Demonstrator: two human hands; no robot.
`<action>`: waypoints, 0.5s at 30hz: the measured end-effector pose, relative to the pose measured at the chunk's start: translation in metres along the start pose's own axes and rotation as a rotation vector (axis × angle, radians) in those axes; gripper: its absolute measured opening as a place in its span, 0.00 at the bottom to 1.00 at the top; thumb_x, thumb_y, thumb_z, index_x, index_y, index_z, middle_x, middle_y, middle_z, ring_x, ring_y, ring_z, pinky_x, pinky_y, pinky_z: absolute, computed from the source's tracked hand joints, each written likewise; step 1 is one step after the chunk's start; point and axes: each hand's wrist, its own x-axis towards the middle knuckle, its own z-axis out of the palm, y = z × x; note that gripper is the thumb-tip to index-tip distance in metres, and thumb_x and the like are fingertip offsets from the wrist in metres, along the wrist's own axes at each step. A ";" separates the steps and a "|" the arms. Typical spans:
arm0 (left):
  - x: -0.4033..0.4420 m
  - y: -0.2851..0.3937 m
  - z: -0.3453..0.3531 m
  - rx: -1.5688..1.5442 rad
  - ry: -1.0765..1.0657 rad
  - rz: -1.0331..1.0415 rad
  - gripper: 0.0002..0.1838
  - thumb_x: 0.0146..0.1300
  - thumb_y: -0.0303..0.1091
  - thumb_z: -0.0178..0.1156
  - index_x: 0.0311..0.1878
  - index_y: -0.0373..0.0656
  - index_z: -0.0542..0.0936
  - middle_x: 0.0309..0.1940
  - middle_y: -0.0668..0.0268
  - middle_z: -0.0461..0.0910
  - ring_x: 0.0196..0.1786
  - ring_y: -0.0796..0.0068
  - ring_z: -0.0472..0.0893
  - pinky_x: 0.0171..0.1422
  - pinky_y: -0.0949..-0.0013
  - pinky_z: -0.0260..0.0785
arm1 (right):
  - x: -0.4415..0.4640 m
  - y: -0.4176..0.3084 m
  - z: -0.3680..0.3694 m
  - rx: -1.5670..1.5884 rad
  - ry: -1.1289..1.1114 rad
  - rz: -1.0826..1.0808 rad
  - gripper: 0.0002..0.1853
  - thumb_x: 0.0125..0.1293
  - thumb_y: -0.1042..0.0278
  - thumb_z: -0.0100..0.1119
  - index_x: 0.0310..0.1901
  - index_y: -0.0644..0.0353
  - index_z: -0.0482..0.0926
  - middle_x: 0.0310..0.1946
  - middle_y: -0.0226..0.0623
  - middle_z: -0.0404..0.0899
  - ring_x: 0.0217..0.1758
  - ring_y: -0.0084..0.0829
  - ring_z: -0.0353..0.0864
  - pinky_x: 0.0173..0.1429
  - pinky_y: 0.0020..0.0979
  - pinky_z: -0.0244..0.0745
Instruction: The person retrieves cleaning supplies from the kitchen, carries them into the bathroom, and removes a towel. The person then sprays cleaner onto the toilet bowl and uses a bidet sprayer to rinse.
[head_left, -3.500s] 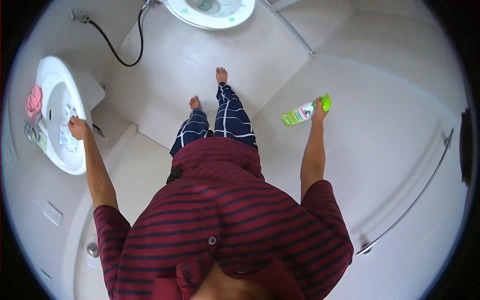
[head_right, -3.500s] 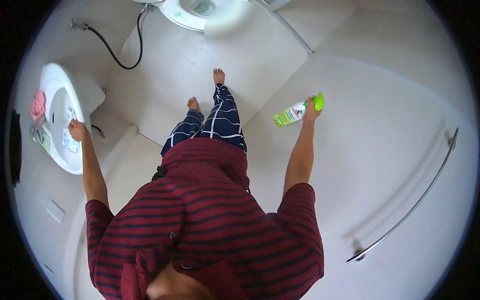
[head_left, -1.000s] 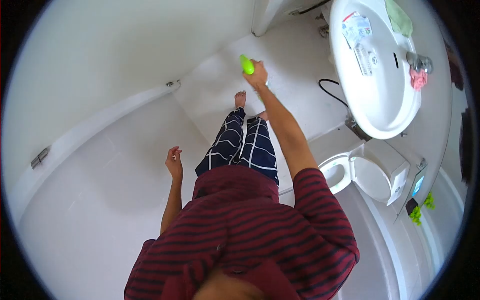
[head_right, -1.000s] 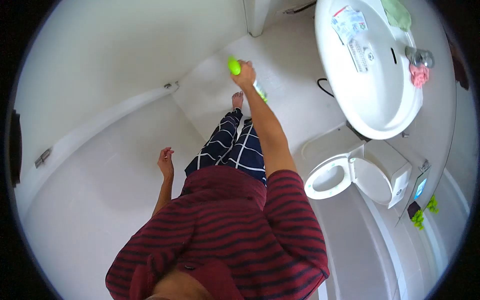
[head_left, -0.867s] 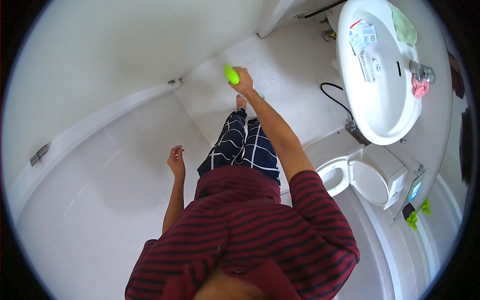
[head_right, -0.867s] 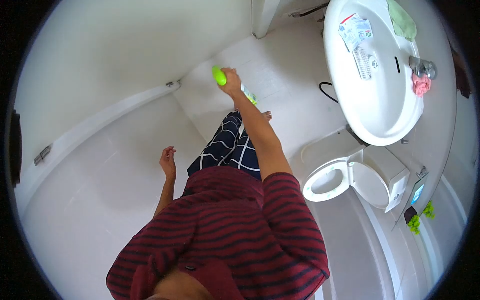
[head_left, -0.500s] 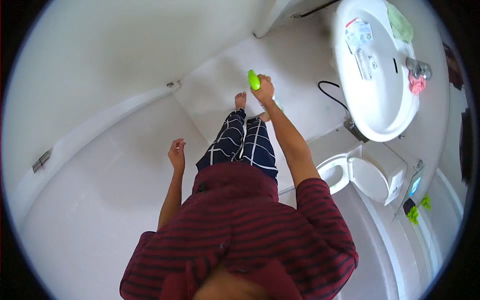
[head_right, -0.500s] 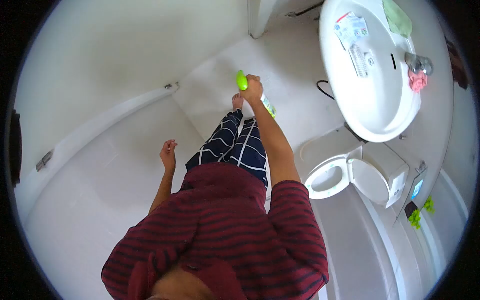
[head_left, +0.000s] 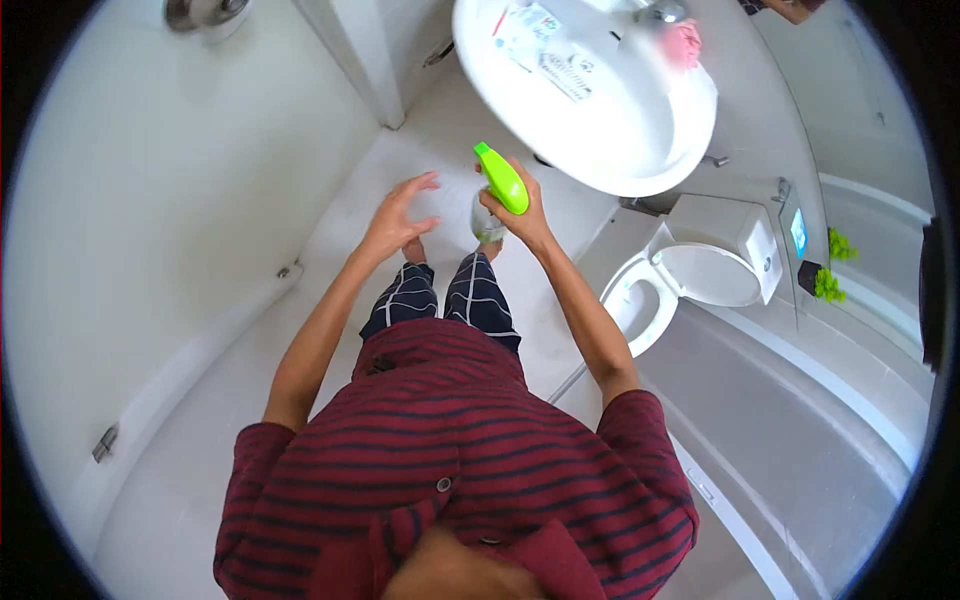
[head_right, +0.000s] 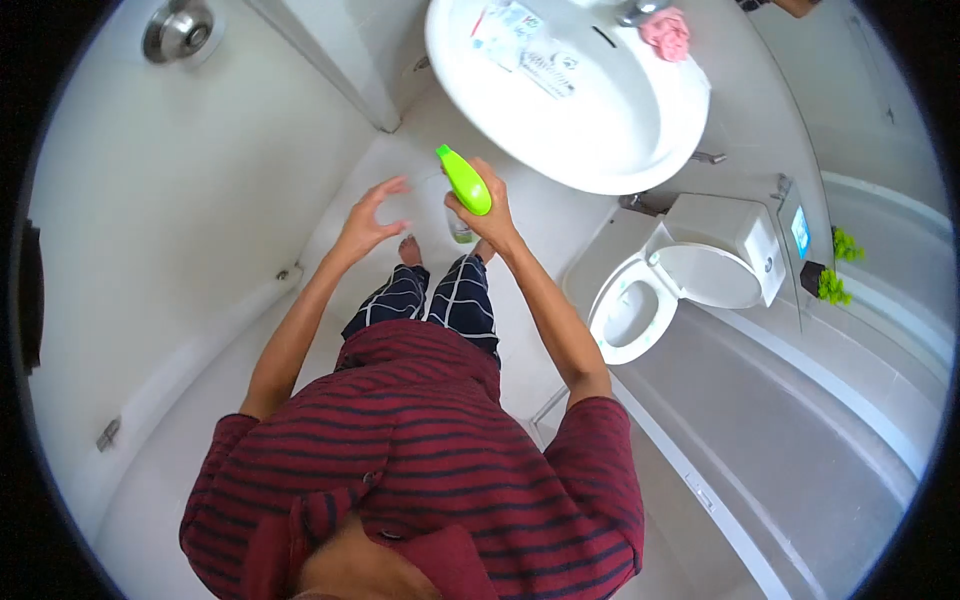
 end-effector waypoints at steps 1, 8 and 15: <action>0.025 0.020 0.006 0.034 -0.063 0.059 0.37 0.43 0.34 0.66 0.59 0.45 0.63 0.50 0.62 0.71 0.56 0.65 0.68 0.60 0.64 0.57 | 0.011 -0.027 -0.009 0.015 0.013 -0.044 0.19 0.40 0.76 0.60 0.40 0.62 0.74 0.34 0.39 0.73 0.37 0.36 0.73 0.43 0.31 0.67; 0.148 0.126 0.056 0.183 -0.153 0.273 0.49 0.36 0.51 0.68 0.62 0.47 0.57 0.55 0.54 0.64 0.59 0.58 0.63 0.62 0.59 0.53 | 0.057 -0.086 -0.116 0.295 0.345 0.032 0.21 0.44 0.80 0.58 0.45 0.63 0.74 0.36 0.32 0.76 0.34 0.21 0.72 0.40 0.21 0.67; 0.238 0.075 0.113 0.204 0.086 0.089 0.40 0.43 0.44 0.68 0.60 0.44 0.62 0.52 0.56 0.69 0.56 0.57 0.67 0.59 0.62 0.59 | 0.110 -0.022 -0.234 0.084 0.526 -0.100 0.19 0.48 0.81 0.58 0.45 0.65 0.73 0.38 0.31 0.76 0.31 0.18 0.70 0.37 0.19 0.67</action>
